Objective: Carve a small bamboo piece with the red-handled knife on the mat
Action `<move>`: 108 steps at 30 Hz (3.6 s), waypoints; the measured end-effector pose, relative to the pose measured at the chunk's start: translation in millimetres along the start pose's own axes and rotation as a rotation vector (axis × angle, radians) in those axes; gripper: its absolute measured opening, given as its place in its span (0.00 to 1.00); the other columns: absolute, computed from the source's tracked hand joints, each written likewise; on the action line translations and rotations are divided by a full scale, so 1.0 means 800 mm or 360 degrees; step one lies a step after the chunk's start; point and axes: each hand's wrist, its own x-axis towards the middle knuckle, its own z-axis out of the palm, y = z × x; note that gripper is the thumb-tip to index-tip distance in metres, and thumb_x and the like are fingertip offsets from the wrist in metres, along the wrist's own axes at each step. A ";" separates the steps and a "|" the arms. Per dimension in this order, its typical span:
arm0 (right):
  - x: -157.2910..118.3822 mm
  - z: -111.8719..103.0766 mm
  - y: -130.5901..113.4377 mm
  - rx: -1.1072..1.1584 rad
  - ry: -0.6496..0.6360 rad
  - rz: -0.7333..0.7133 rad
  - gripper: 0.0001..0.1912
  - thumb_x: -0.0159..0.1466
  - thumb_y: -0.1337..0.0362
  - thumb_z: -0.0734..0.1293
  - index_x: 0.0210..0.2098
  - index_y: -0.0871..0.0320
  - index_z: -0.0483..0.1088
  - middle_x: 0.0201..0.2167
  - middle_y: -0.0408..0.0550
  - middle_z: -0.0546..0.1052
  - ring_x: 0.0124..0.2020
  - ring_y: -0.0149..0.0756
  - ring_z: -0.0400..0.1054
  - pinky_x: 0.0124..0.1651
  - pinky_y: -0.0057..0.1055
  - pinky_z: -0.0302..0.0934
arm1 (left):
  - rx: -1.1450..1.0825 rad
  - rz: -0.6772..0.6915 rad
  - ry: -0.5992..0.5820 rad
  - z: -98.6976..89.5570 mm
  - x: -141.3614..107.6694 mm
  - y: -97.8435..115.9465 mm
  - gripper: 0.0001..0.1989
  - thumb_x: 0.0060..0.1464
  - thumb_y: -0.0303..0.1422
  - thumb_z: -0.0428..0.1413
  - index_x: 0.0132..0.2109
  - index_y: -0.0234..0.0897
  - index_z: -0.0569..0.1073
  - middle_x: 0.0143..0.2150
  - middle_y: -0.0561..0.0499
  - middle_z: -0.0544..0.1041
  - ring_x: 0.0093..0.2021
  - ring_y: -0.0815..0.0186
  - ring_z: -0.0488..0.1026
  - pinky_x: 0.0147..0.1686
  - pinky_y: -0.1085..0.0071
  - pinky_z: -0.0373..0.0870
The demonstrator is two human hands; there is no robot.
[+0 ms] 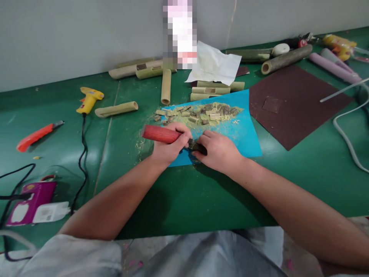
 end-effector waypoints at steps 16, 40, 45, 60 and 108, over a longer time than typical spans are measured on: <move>-0.006 0.016 0.010 -0.0071 0.0130 -0.0140 0.10 0.69 0.59 0.70 0.40 0.61 0.77 0.38 0.55 0.78 0.42 0.44 0.68 0.44 0.39 0.62 | 0.0118 0.0216 -0.0157 -0.005 0.002 -0.003 0.10 0.62 0.34 0.61 0.32 0.38 0.76 0.28 0.53 0.78 0.28 0.70 0.75 0.34 0.71 0.72; -0.006 0.013 0.011 -0.0105 0.0086 -0.0060 0.07 0.66 0.62 0.71 0.38 0.61 0.76 0.38 0.54 0.77 0.40 0.42 0.69 0.41 0.36 0.59 | 0.0174 0.0195 -0.0180 0.002 0.006 0.004 0.09 0.61 0.33 0.58 0.31 0.39 0.74 0.30 0.51 0.79 0.31 0.67 0.76 0.33 0.68 0.74; -0.004 0.011 0.010 -0.0135 0.0049 -0.0016 0.08 0.66 0.62 0.71 0.39 0.61 0.77 0.39 0.55 0.77 0.41 0.43 0.70 0.42 0.36 0.61 | 0.0130 0.0097 -0.0112 0.008 0.008 0.007 0.09 0.59 0.32 0.59 0.30 0.38 0.75 0.25 0.54 0.74 0.27 0.69 0.72 0.31 0.69 0.72; -0.006 0.020 -0.006 0.0003 0.0073 0.0001 0.08 0.68 0.62 0.69 0.39 0.61 0.78 0.40 0.55 0.79 0.40 0.43 0.72 0.40 0.37 0.61 | 0.0208 0.0280 0.0157 0.037 0.013 0.003 0.17 0.58 0.33 0.61 0.25 0.39 0.63 0.22 0.58 0.66 0.24 0.73 0.65 0.29 0.72 0.69; -0.008 0.021 -0.007 -0.0078 0.0120 -0.0093 0.06 0.66 0.62 0.71 0.37 0.59 0.76 0.37 0.52 0.77 0.39 0.42 0.71 0.38 0.36 0.59 | 0.0136 0.0163 0.0284 0.032 0.005 0.008 0.16 0.58 0.34 0.63 0.24 0.38 0.69 0.23 0.57 0.70 0.23 0.74 0.67 0.31 0.72 0.72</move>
